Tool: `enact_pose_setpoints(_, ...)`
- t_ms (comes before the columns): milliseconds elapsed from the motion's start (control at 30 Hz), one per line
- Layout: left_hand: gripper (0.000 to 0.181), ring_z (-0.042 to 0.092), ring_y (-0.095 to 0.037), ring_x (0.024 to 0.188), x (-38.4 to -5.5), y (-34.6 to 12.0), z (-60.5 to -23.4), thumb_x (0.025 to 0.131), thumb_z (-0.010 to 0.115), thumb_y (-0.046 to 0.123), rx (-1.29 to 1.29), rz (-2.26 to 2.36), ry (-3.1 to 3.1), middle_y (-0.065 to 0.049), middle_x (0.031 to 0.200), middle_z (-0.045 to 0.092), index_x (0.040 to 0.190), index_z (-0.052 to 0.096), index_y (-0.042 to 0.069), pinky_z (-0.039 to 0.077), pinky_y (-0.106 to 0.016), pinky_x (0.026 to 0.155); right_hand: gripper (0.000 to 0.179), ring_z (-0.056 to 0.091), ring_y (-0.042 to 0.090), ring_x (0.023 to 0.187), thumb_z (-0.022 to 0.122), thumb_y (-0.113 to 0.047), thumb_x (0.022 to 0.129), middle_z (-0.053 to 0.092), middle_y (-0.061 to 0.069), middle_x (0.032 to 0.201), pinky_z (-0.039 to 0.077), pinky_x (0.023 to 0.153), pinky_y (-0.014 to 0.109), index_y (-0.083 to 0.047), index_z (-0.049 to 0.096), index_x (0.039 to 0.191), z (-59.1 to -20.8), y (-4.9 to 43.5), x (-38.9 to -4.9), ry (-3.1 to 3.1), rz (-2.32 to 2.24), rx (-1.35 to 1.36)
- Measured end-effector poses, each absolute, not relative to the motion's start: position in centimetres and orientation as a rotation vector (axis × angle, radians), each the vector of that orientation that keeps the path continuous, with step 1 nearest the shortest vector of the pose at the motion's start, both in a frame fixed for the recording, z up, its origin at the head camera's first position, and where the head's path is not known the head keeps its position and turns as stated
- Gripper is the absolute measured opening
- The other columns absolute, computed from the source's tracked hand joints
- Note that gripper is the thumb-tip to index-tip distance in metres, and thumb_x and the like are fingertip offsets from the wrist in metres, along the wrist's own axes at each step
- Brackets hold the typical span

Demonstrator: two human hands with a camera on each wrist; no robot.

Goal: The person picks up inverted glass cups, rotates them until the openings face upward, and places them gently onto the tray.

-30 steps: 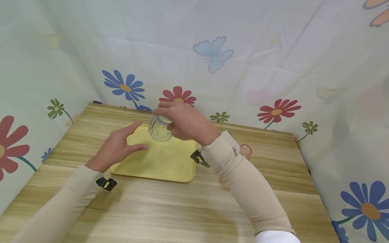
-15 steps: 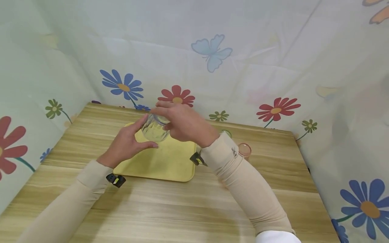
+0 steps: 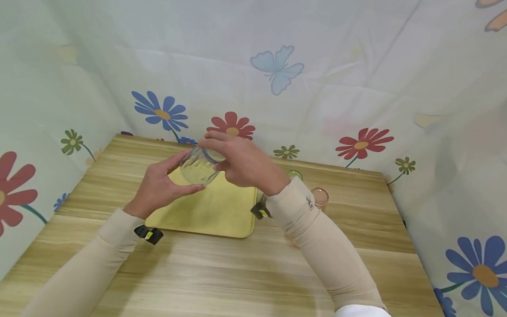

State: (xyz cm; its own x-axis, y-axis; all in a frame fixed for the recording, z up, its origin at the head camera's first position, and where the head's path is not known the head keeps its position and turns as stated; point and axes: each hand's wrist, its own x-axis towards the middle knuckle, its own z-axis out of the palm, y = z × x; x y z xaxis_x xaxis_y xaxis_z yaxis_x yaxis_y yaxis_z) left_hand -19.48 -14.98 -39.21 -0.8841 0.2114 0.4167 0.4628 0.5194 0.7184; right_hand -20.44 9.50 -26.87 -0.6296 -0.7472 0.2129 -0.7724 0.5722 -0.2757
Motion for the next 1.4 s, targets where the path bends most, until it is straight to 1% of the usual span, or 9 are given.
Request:
enact_pose_setpoints(167, 0.087, 0.070, -0.034, 0.121, -19.2, -15.2, -38.9, 0.068, 0.100, 0.027, -0.596, -1.275, -2.446, -0.012, 0.135, 0.072, 0.146, 0.061, 0.014, 0.057, -0.057, 0.103, 0.056, 0.062, 0.027, 0.135, 0.074, -0.001, 0.093, 0.056, 0.010, 0.155, 0.055, 0.109, 0.044, -0.009, 0.059, 0.147, -27.4, 10.2, -20.2, -2.673, 0.644, 1.322)
enact_pose_setpoints(267, 0.085, 0.072, -0.032, 0.119, -19.2, -15.4, -38.7, 0.068, 0.100, 0.027, -0.633, -1.236, -2.413, -0.012, 0.133, 0.073, 0.143, 0.063, 0.014, 0.058, -0.056, 0.102, 0.057, 0.058, 0.027, 0.140, 0.074, -0.002, 0.093, 0.057, 0.011, 0.154, 0.053, 0.113, 0.044, -0.007, 0.058, 0.147, -27.7, 10.5, -20.2, -2.638, 0.689, 1.326)
enact_pose_setpoints(400, 0.086, 0.071, -0.034, 0.121, -19.1, -15.7, -38.2, 0.066, 0.101, 0.025, -0.665, -1.180, -2.375, -0.014, 0.136, 0.072, 0.143, 0.063, 0.012, 0.057, -0.057, 0.102, 0.060, 0.044, 0.027, 0.153, 0.075, -0.003, 0.093, 0.055, 0.010, 0.157, 0.048, 0.117, 0.046, -0.006, 0.055, 0.149, -28.2, 10.9, -20.1, -2.612, 0.740, 1.318)
enact_pose_setpoints(500, 0.088, 0.070, -0.037, 0.124, -19.0, -15.9, -38.0, 0.065, 0.101, 0.024, -0.667, -1.151, -2.370, -0.015, 0.139, 0.069, 0.144, 0.063, 0.012, 0.056, -0.058, 0.103, 0.062, 0.038, 0.027, 0.157, 0.075, -0.003, 0.093, 0.053, 0.009, 0.159, 0.046, 0.119, 0.048, -0.008, 0.053, 0.151, -28.4, 11.1, -20.0, -2.600, 0.768, 1.306)
enact_pose_setpoints(667, 0.087, 0.068, -0.037, 0.126, -18.9, -16.1, -37.6, 0.067, 0.100, 0.023, -0.668, -1.147, -2.382, -0.016, 0.141, 0.068, 0.144, 0.062, 0.011, 0.056, -0.059, 0.103, 0.063, 0.040, 0.027, 0.156, 0.075, -0.003, 0.093, 0.052, 0.009, 0.160, 0.044, 0.121, 0.048, -0.010, 0.054, 0.151, -28.8, 11.3, -20.0, -2.570, 0.807, 1.293)
enact_pose_setpoints(900, 0.086, 0.069, -0.037, 0.125, -18.4, -16.3, -37.1, 0.067, 0.100, 0.021, -0.670, -1.206, -2.369, -0.016, 0.137, 0.071, 0.144, 0.062, 0.013, 0.057, -0.057, 0.102, 0.062, 0.040, 0.030, 0.155, 0.076, 0.000, 0.091, 0.051, 0.011, 0.159, 0.046, 0.120, 0.047, -0.005, 0.054, 0.149, -29.4, 11.5, -19.9, -2.509, 0.903, 1.309)
enact_pose_setpoints(1067, 0.086, 0.069, -0.034, 0.127, -18.2, -16.3, -36.7, 0.068, 0.099, 0.013, -0.666, -1.361, -2.365, -0.015, 0.136, 0.072, 0.145, 0.061, 0.011, 0.054, -0.048, 0.105, 0.064, 0.042, 0.032, 0.154, 0.075, 0.004, 0.091, 0.045, 0.016, 0.162, 0.050, 0.114, 0.044, -0.002, 0.050, 0.149, -29.8, 11.8, -19.9, -2.493, 1.041, 1.310)
enact_pose_setpoints(1300, 0.086, 0.065, -0.033, 0.132, -18.2, -16.4, -36.4, 0.070, 0.097, 0.009, -0.655, -1.470, -2.377, -0.015, 0.142, 0.067, 0.147, 0.059, 0.011, 0.052, -0.038, 0.106, 0.064, 0.055, 0.033, 0.142, 0.074, 0.004, 0.091, 0.051, 0.018, 0.152, 0.050, 0.112, 0.052, 0.001, 0.048, 0.148, -30.4, 11.9, -20.0, -2.481, 1.149, 1.316)
enact_pose_setpoints(1400, 0.085, 0.065, -0.034, 0.132, -18.2, -16.5, -36.4, 0.071, 0.096, 0.009, -0.661, -1.498, -2.374, -0.016, 0.143, 0.067, 0.147, 0.059, 0.011, 0.052, -0.035, 0.106, 0.064, 0.057, 0.031, 0.139, 0.074, 0.004, 0.091, 0.052, 0.016, 0.150, 0.050, 0.113, 0.050, 0.001, 0.048, 0.148, -30.5, 11.9, -20.0, -2.478, 1.169, 1.320)
